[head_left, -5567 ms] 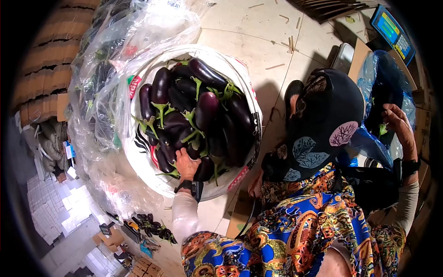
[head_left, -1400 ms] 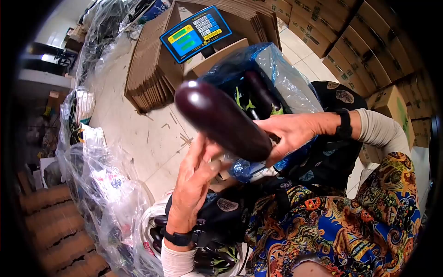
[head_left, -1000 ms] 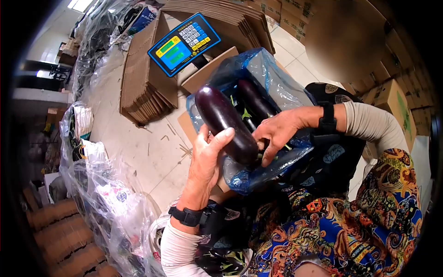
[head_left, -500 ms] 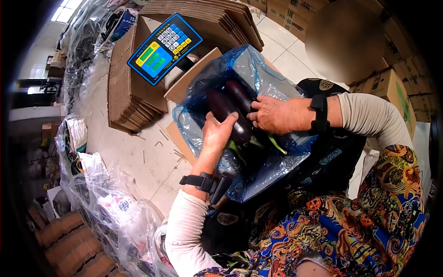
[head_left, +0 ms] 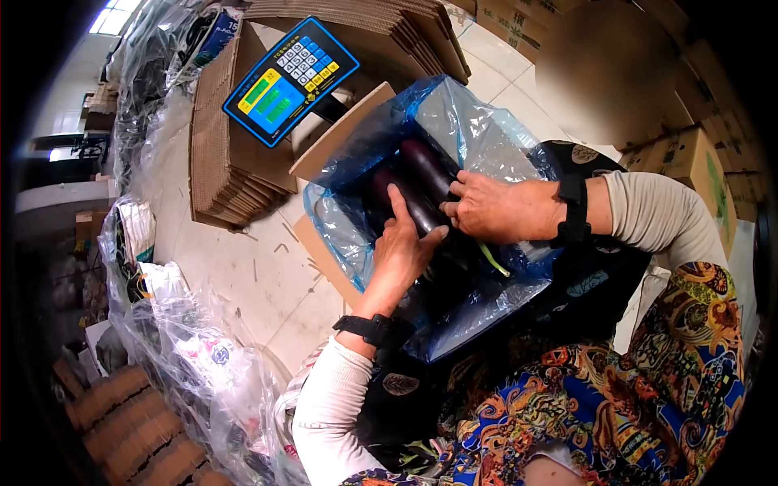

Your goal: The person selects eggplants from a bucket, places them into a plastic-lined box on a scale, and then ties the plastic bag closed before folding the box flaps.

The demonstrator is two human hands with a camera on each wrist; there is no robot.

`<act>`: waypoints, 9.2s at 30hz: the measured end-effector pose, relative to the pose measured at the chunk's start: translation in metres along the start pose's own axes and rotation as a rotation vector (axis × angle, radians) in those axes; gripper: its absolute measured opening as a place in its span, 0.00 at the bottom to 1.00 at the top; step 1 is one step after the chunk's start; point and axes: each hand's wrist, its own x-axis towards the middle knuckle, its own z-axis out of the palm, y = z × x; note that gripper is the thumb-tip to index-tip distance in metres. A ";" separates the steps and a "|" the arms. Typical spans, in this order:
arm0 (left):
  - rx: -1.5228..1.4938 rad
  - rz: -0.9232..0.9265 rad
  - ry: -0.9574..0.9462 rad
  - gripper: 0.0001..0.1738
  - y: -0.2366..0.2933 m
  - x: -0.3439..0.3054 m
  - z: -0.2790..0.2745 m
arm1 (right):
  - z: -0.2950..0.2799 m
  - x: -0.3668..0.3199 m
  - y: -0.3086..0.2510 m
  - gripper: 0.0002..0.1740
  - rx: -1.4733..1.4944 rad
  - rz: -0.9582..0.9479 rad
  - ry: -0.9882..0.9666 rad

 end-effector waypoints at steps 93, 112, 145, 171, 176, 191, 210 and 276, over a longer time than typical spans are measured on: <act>-0.078 -0.083 0.380 0.39 -0.089 0.035 -0.055 | 0.036 0.171 0.076 0.34 0.758 0.585 -0.486; -0.485 -0.097 0.281 0.30 -0.104 0.061 -0.050 | 0.046 0.156 0.090 0.36 1.177 0.454 -0.440; 0.150 0.077 0.593 0.36 -0.087 0.026 -0.096 | 0.001 0.099 0.028 0.40 0.803 0.374 -0.246; -0.310 0.316 0.108 0.22 -0.034 -0.013 -0.099 | -0.044 0.064 0.039 0.41 0.865 0.071 -0.412; -0.639 0.254 -0.209 0.23 -0.027 -0.025 -0.099 | -0.076 0.033 0.041 0.38 0.897 0.132 -0.389; 0.457 0.596 -0.067 0.22 -0.037 0.008 -0.024 | -0.094 0.052 0.068 0.31 1.026 0.062 -0.273; -1.833 0.212 -0.281 0.29 0.005 -0.038 -0.077 | -0.086 -0.048 0.018 0.42 1.435 0.577 0.237; -0.498 0.180 0.387 0.22 -0.024 -0.026 -0.121 | -0.063 -0.009 0.052 0.17 0.930 0.432 0.197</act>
